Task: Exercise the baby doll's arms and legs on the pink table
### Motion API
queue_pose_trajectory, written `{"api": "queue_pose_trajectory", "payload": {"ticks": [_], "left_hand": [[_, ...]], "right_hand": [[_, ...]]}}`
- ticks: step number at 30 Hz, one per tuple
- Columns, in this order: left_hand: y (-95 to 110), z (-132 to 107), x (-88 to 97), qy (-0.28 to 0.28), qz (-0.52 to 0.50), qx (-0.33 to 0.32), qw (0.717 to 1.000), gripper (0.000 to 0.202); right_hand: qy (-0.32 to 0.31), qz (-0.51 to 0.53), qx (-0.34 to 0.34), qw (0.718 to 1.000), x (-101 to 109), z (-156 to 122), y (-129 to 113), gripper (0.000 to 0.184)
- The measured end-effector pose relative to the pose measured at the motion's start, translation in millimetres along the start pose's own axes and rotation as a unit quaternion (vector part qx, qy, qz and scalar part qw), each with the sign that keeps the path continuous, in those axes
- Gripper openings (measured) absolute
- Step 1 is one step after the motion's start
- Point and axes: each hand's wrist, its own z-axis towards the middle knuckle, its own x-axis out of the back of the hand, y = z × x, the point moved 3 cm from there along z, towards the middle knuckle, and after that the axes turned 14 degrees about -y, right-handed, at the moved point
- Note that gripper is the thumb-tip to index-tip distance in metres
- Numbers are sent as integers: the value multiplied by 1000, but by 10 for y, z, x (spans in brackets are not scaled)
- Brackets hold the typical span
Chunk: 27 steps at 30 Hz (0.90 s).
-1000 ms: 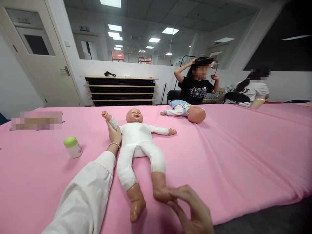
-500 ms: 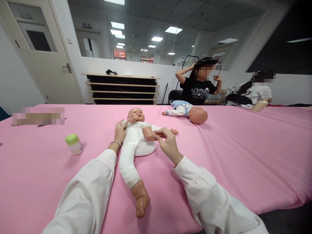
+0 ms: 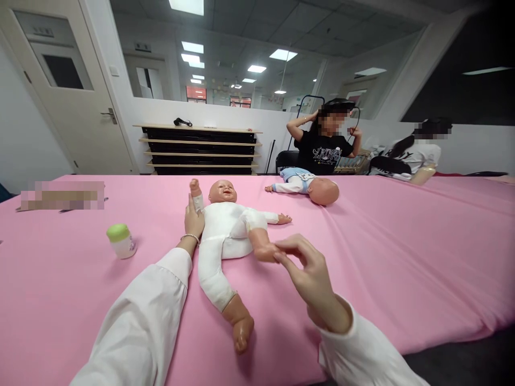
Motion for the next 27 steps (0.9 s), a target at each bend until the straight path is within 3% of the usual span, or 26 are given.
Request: {"api": "queue_pose_trajectory", "payload": {"ticks": [4, 10, 17, 23, 27], "left_hand": [[4, -32, 55, 15, -11, 61, 998, 81], [22, -43, 63, 6, -3, 89, 996, 80], [-6, -28, 63, -2, -7, 118, 993, 76], [-70, -1, 50, 23, -85, 107, 990, 82], [-56, -21, 61, 16, -72, 144, 987, 82]], "right_hand": [[-5, -9, -7, 1000, -17, -563, -193, 6], [-7, 38, -96, 995, -307, -1110, -92, 4], [-3, 69, -106, 992, -497, -1269, -13, 5], [-23, 67, -115, 991, -673, -1402, 93, 5], [-38, 61, -103, 992, -641, -1391, 83, 3]]}}
